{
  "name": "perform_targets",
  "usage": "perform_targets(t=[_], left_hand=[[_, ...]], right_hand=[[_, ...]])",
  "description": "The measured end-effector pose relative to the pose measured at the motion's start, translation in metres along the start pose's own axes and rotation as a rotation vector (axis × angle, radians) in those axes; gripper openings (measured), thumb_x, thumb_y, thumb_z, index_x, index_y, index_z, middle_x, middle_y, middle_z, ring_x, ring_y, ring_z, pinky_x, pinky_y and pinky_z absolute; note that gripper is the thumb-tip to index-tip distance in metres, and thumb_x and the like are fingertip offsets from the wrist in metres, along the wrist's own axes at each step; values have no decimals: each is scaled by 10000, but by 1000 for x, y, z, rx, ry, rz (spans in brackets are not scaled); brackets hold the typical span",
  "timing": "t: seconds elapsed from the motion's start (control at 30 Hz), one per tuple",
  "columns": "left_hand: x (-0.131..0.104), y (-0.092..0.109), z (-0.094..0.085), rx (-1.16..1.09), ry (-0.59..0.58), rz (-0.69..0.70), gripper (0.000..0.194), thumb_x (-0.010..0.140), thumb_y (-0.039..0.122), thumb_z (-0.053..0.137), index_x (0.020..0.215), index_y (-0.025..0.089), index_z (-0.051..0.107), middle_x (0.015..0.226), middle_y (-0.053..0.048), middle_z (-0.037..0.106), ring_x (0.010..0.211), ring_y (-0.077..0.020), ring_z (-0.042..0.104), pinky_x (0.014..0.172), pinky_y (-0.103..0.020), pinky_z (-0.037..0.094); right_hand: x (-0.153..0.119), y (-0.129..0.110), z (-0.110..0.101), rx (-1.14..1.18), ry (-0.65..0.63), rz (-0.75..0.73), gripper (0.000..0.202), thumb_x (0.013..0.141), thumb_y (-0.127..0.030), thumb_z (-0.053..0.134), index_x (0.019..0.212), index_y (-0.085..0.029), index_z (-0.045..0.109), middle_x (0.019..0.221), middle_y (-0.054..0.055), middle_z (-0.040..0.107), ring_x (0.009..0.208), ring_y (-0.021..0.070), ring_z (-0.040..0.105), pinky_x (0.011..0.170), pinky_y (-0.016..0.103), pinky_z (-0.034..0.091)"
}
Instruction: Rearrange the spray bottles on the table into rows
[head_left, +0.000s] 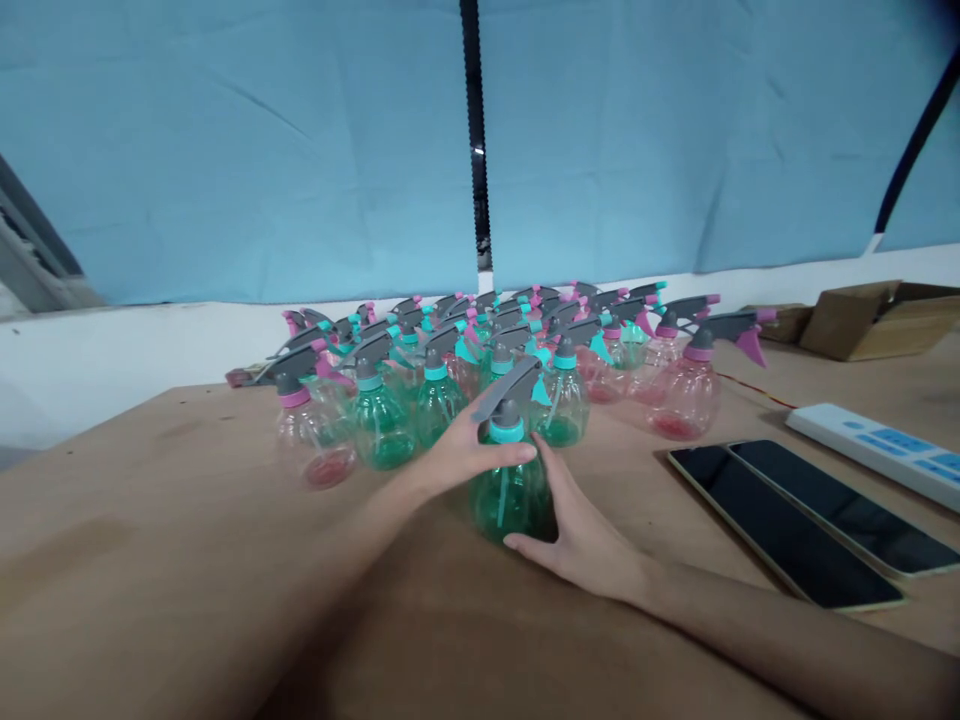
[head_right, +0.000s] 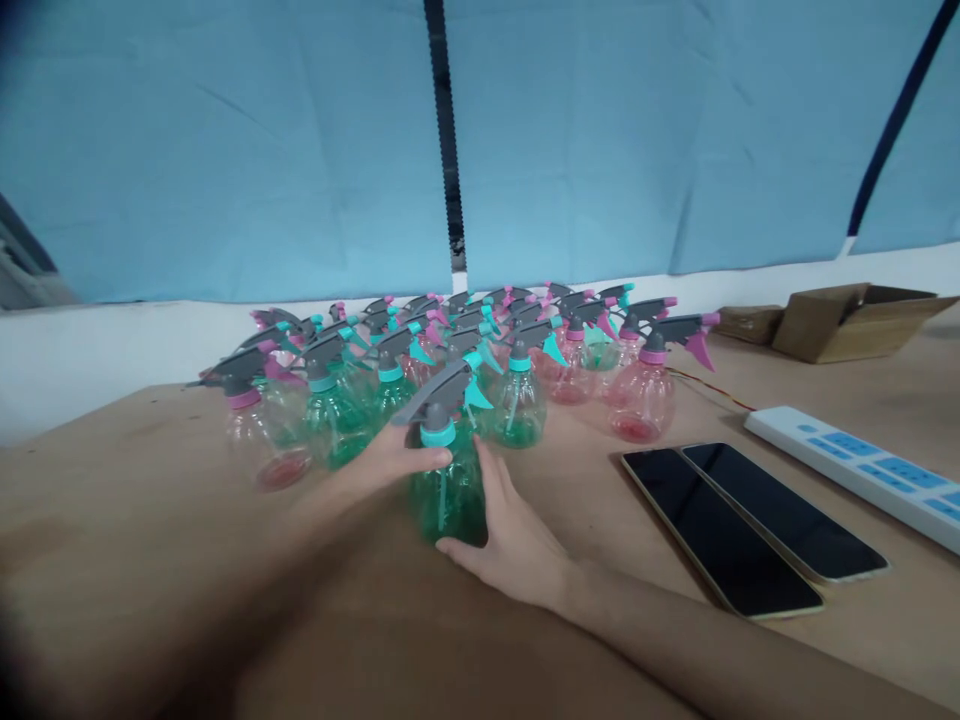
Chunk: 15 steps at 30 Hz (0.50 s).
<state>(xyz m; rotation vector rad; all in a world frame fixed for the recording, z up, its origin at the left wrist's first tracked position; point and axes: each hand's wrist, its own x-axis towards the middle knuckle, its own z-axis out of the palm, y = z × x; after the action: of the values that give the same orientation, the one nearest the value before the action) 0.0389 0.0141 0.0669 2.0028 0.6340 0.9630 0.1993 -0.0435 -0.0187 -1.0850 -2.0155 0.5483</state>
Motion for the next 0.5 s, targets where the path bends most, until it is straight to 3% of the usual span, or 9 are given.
perform_targets(t=[0.07, 0.13, 0.3, 0.43, 0.5], left_hand=[[12, 6, -5, -32, -100, -16, 685, 649, 316, 702, 1273, 216, 438, 1213, -90, 551, 1133, -303, 494, 954, -464, 384], [17, 8, -7, -85, -127, -33, 631, 669, 284, 676, 1259, 228, 462, 1184, -82, 569, 1096, -284, 525, 923, -447, 412], [13, 3, -8, -167, -37, -75, 514, 646, 223, 596, 1157, 219, 548, 1043, -65, 637, 1008, -252, 588, 898, -436, 432], [16, -1, -12, -281, 72, -49, 478, 549, 194, 555, 1023, 188, 614, 905, -49, 670, 971, -280, 605, 878, -471, 442], [18, -2, -15, -337, 114, -34, 442, 531, 181, 541, 963, 183, 632, 876, -44, 678, 946, -279, 616, 888, -480, 438]], right_hand=[[-1, -1, -1, -10, -38, -2, 983, 760, -404, 594, 1411, -255, -127, 1436, 145, 194, 1315, 299, 240, 1014, 524, 320], [-2, -3, -3, -31, -83, 2, 950, 768, -389, 582, 1417, -244, -97, 1422, 150, 222, 1301, 294, 271, 1010, 510, 332], [-5, -1, -8, -188, -171, 0, 748, 812, -349, 517, 1419, -176, 118, 1366, 157, 329, 1271, 285, 319, 1023, 482, 325], [-7, 5, -9, -334, -183, -97, 478, 836, -212, 428, 1309, -160, 392, 1282, 140, 445, 1235, 275, 367, 1016, 473, 332], [-6, 8, -10, -375, -175, -121, 443, 818, -155, 408, 1259, -159, 451, 1251, 133, 470, 1211, 269, 392, 1003, 471, 349]])
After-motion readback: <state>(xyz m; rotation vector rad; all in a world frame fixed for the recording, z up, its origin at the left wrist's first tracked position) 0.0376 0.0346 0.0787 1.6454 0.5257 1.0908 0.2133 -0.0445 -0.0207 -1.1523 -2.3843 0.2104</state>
